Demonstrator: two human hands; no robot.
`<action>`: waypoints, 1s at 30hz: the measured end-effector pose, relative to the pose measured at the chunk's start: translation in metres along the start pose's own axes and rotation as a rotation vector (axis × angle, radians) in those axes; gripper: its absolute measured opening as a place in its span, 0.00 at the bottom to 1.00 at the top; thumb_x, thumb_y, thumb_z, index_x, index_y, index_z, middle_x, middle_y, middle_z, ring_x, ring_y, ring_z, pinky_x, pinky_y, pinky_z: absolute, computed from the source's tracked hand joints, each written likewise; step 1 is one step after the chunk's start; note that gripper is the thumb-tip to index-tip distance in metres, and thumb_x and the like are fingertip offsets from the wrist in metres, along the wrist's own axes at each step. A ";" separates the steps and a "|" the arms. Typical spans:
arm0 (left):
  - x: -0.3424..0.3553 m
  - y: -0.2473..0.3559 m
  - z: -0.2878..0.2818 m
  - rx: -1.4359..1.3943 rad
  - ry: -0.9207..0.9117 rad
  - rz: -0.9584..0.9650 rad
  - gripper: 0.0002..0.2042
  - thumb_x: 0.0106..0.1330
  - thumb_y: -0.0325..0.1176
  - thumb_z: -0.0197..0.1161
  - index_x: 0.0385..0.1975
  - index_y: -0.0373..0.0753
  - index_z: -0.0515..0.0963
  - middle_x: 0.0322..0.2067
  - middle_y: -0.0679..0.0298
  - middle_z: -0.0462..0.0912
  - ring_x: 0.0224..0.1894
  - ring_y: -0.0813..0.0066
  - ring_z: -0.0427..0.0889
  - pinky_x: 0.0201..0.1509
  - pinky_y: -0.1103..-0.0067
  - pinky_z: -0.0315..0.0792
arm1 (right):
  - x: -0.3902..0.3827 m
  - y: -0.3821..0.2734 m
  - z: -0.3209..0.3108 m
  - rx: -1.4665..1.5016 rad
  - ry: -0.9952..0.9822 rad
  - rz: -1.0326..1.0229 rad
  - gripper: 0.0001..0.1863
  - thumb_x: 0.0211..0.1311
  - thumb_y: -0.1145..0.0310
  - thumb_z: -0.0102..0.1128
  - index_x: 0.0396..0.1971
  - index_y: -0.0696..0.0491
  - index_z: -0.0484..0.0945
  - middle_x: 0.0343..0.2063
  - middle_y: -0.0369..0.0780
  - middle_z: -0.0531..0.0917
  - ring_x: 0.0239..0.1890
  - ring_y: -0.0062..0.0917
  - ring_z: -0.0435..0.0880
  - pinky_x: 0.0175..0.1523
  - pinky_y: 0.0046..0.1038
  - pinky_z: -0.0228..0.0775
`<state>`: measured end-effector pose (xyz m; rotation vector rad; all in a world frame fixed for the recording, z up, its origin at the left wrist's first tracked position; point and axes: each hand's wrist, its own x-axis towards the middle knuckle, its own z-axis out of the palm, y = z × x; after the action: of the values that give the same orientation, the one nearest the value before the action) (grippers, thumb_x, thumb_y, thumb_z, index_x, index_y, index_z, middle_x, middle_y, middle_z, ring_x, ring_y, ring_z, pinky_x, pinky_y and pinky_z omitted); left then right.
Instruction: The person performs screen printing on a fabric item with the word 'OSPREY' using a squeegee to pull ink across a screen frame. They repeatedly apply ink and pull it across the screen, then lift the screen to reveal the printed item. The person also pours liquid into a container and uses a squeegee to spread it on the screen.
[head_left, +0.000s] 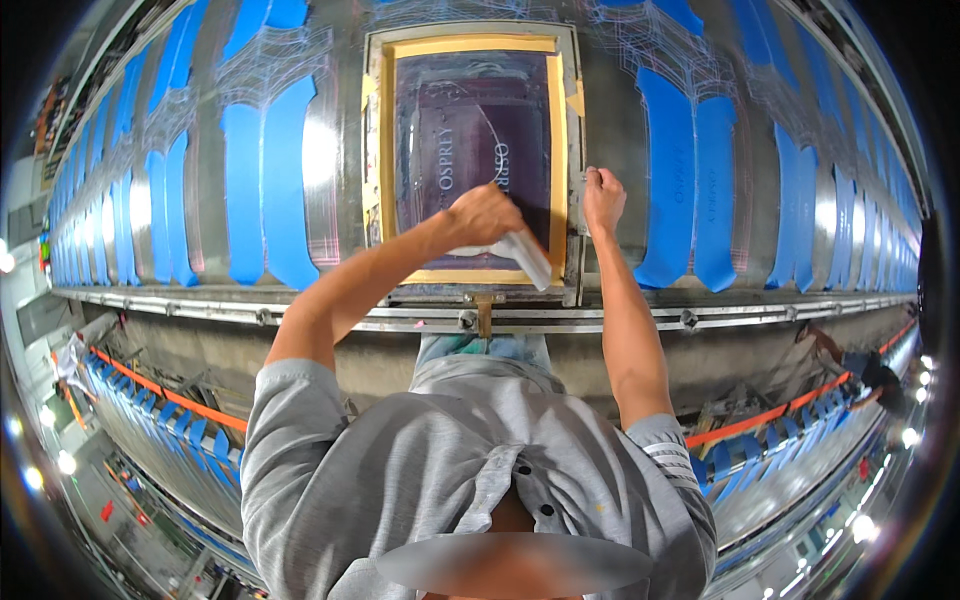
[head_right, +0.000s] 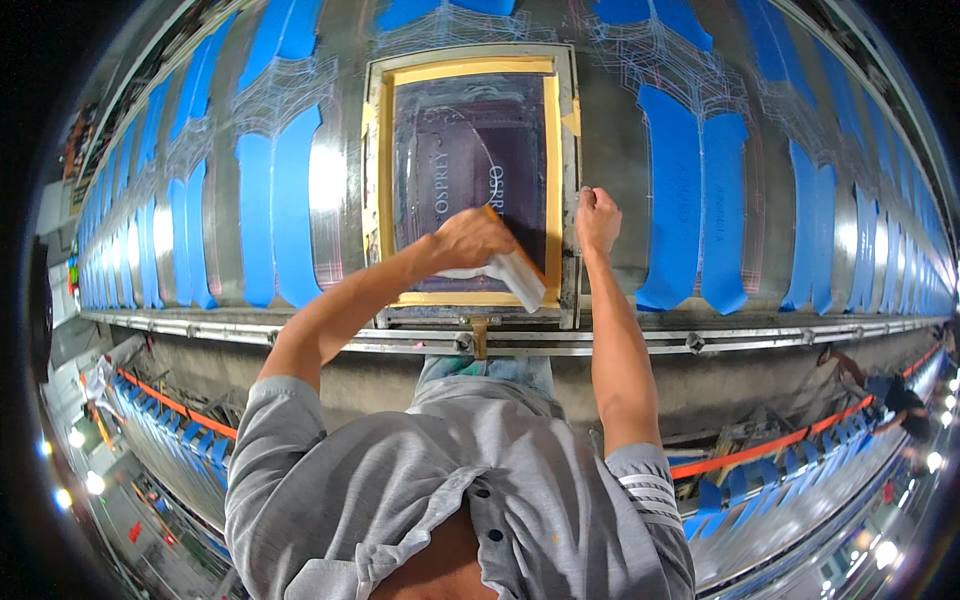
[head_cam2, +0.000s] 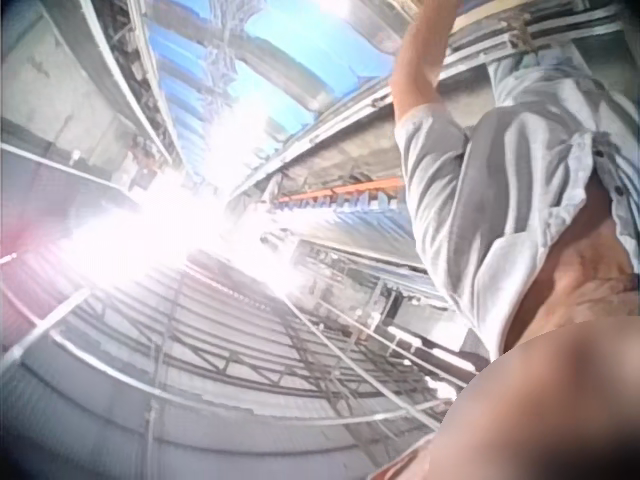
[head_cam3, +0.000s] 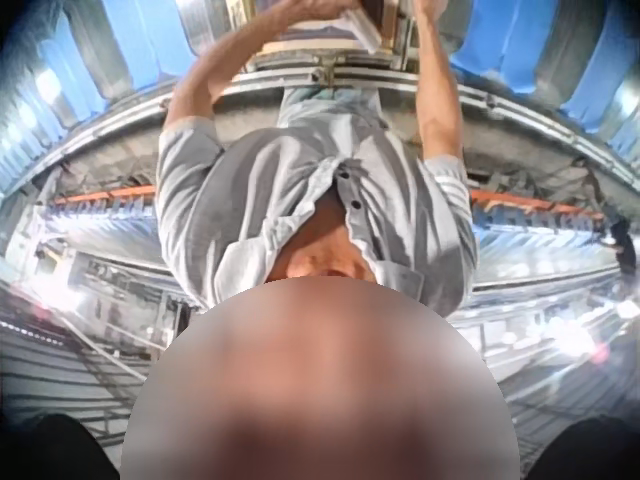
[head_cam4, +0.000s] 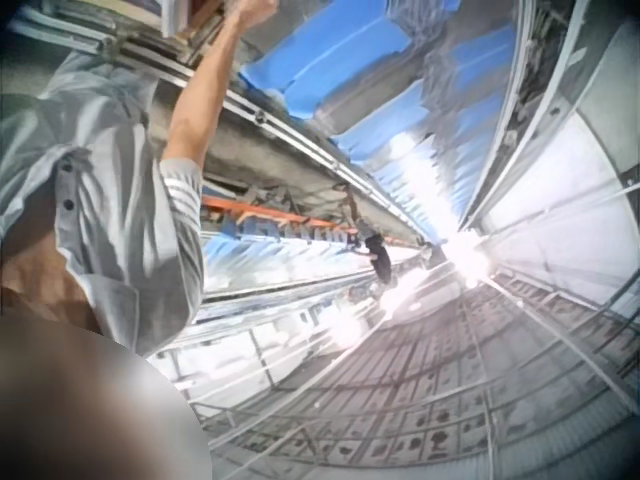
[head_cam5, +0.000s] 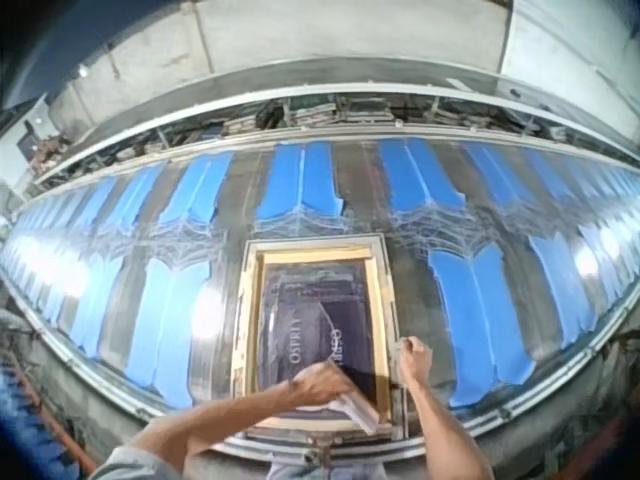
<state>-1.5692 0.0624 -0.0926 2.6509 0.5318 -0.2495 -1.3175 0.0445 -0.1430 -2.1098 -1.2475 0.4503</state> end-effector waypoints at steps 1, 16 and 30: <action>-0.026 0.004 0.013 -0.052 0.108 -0.034 0.16 0.59 0.24 0.64 0.45 0.50 0.87 0.48 0.67 0.89 0.46 0.66 0.88 0.48 0.71 0.84 | 0.002 -0.003 0.001 0.002 -0.021 0.026 0.18 0.67 0.58 0.57 0.27 0.58 0.80 0.26 0.54 0.82 0.31 0.54 0.81 0.37 0.48 0.70; -0.094 0.075 0.083 -0.110 0.593 -0.637 0.25 0.54 0.19 0.56 0.55 0.38 0.81 0.58 0.56 0.83 0.61 0.60 0.82 0.65 0.64 0.75 | 0.002 0.004 0.007 -0.052 -0.048 0.044 0.19 0.67 0.56 0.54 0.29 0.56 0.83 0.29 0.53 0.85 0.35 0.55 0.83 0.41 0.51 0.73; 0.000 -0.192 -0.100 -0.197 0.266 -0.754 0.14 0.61 0.32 0.61 0.43 0.49 0.88 0.36 0.51 0.88 0.41 0.51 0.88 0.46 0.59 0.80 | 0.101 -0.184 0.003 -0.077 -0.255 -0.669 0.24 0.64 0.51 0.67 0.54 0.50 0.84 0.49 0.39 0.85 0.57 0.35 0.78 0.65 0.45 0.63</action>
<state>-1.6377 0.2672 -0.0747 2.1922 1.5450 -0.0504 -1.3895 0.1966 -0.0183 -1.5843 -2.0333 0.3728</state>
